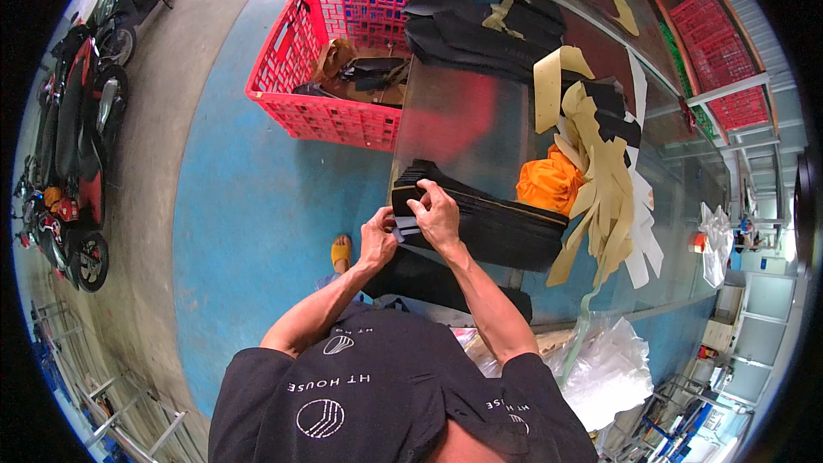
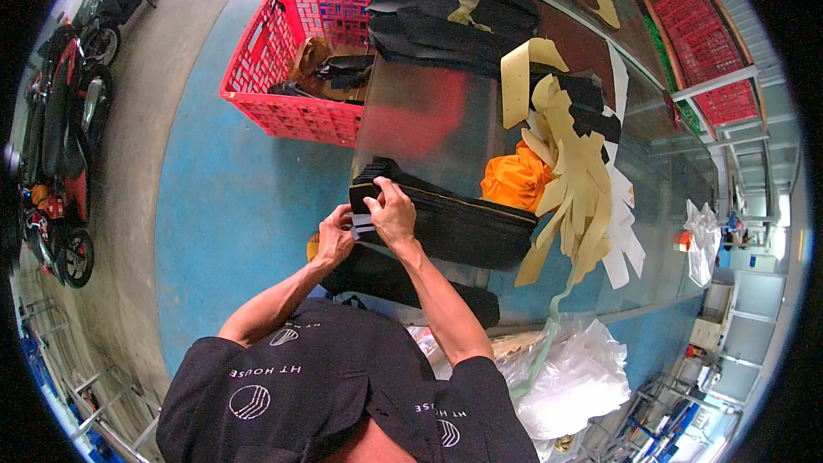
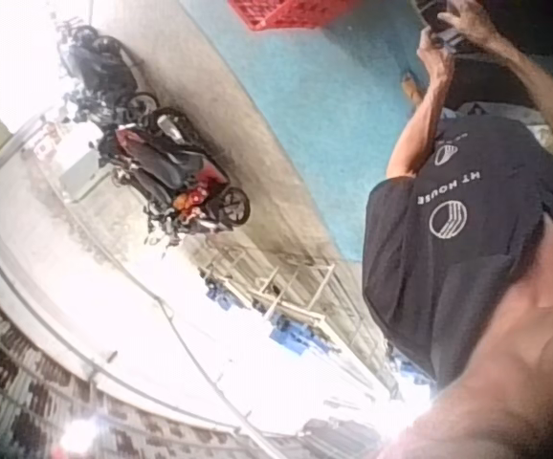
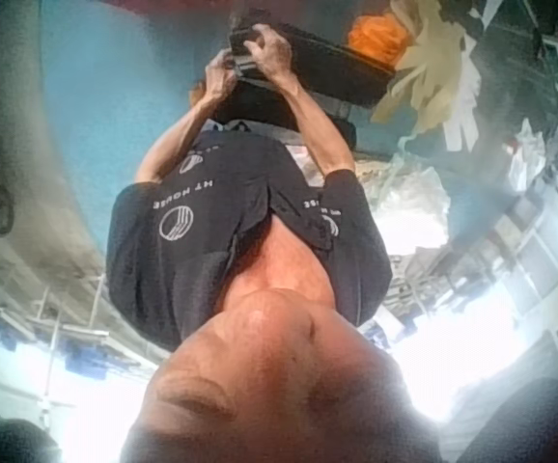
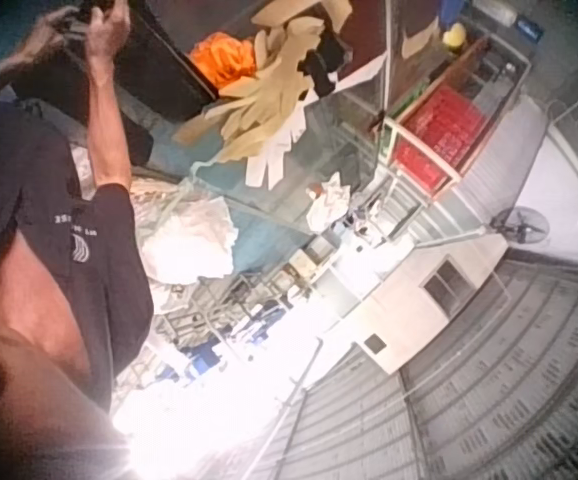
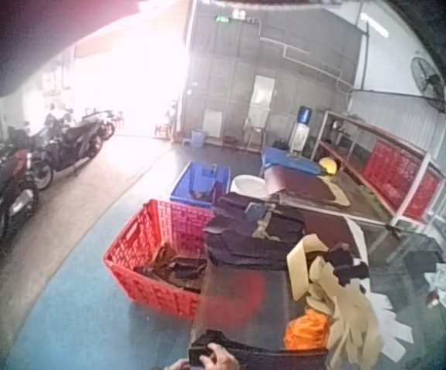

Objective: The person repeatedly places black foam insoles onto a heated conveyor belt, then moves to a table to fold and stack the insoles with yellow foam pieces. The person handles the insoles one at a time and stacks them on the table.

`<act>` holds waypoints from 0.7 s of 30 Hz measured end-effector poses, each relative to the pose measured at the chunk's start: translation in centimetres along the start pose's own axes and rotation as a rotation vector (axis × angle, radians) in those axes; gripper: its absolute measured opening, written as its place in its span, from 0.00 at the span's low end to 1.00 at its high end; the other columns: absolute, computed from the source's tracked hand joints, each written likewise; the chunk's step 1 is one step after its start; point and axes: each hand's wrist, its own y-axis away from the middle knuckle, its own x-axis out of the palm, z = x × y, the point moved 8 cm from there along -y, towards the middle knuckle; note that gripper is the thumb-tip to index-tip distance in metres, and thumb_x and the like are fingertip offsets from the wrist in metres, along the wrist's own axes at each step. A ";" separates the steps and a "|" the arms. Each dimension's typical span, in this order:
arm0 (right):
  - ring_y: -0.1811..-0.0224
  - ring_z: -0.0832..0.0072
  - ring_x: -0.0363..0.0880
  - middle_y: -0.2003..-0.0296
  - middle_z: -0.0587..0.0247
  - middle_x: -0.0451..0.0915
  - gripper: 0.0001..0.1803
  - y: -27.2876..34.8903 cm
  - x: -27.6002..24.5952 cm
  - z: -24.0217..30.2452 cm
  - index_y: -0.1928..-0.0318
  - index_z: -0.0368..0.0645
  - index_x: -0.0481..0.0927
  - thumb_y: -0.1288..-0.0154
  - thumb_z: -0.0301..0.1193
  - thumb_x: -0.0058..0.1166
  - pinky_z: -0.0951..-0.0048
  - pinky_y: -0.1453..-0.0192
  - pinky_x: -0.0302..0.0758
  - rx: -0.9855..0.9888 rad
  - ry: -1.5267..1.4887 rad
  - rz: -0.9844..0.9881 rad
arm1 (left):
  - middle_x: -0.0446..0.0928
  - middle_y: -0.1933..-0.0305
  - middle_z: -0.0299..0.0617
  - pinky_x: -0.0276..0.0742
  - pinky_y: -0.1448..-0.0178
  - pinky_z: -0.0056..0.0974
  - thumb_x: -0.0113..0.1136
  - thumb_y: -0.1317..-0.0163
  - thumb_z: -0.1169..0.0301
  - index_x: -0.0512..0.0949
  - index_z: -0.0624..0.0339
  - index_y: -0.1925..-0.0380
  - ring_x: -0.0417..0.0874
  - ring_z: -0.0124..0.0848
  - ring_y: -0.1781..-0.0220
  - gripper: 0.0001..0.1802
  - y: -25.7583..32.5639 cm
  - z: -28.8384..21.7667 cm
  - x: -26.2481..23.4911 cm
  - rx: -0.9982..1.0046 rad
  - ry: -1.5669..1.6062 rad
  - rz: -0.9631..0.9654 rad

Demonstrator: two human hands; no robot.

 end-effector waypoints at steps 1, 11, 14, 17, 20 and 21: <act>0.71 0.62 0.77 0.74 0.59 0.76 0.11 -0.4 0.1 0.1 0.63 0.43 0.78 0.47 0.30 0.64 0.61 0.66 0.73 -0.032 0.043 -0.006 | 0.83 0.64 0.46 0.78 0.60 0.34 0.66 0.49 0.74 0.76 0.59 0.53 0.84 0.30 0.65 0.21 0.1 -0.3 -0.1 0.026 -0.020 -0.015; 0.68 0.56 0.77 0.70 0.58 0.74 0.05 0.0 0.5 1.0 0.68 0.41 0.74 0.44 0.24 0.58 0.60 0.65 0.75 -0.253 0.130 0.054 | 0.83 0.64 0.47 0.78 0.64 0.35 0.63 0.48 0.77 0.75 0.59 0.54 0.84 0.32 0.67 0.19 0.5 -1.5 -0.1 0.031 -0.051 -0.016; 0.67 0.55 0.78 0.67 0.58 0.74 0.06 0.8 0.4 1.6 0.65 0.41 0.73 0.42 0.24 0.55 0.59 0.65 0.76 -0.319 0.208 0.029 | 0.82 0.65 0.49 0.78 0.64 0.37 0.61 0.48 0.77 0.74 0.59 0.52 0.85 0.34 0.67 0.20 0.5 -0.9 -0.2 0.013 -0.045 -0.019; 0.67 0.53 0.77 0.68 0.56 0.72 0.05 1.3 -0.1 2.6 0.65 0.41 0.71 0.40 0.23 0.54 0.58 0.67 0.75 -0.379 0.201 -0.019 | 0.82 0.66 0.51 0.78 0.64 0.39 0.59 0.47 0.79 0.71 0.57 0.47 0.85 0.38 0.67 0.24 0.7 -1.9 -0.4 0.017 -0.085 -0.037; 0.67 0.52 0.77 0.68 0.55 0.72 0.05 1.5 -0.3 2.8 0.66 0.40 0.71 0.40 0.23 0.54 0.57 0.67 0.75 -0.372 0.171 -0.059 | 0.82 0.66 0.52 0.77 0.65 0.39 0.57 0.46 0.80 0.65 0.53 0.41 0.84 0.40 0.69 0.30 1.0 -2.9 -0.7 -0.008 -0.148 -0.056; 0.67 0.52 0.77 0.68 0.56 0.72 0.05 1.5 -0.3 2.6 0.66 0.40 0.71 0.40 0.23 0.54 0.57 0.67 0.75 -0.359 0.163 -0.067 | 0.81 0.66 0.51 0.77 0.65 0.38 0.57 0.46 0.80 0.62 0.52 0.40 0.83 0.39 0.69 0.32 1.1 -2.8 -0.7 -0.011 -0.146 -0.067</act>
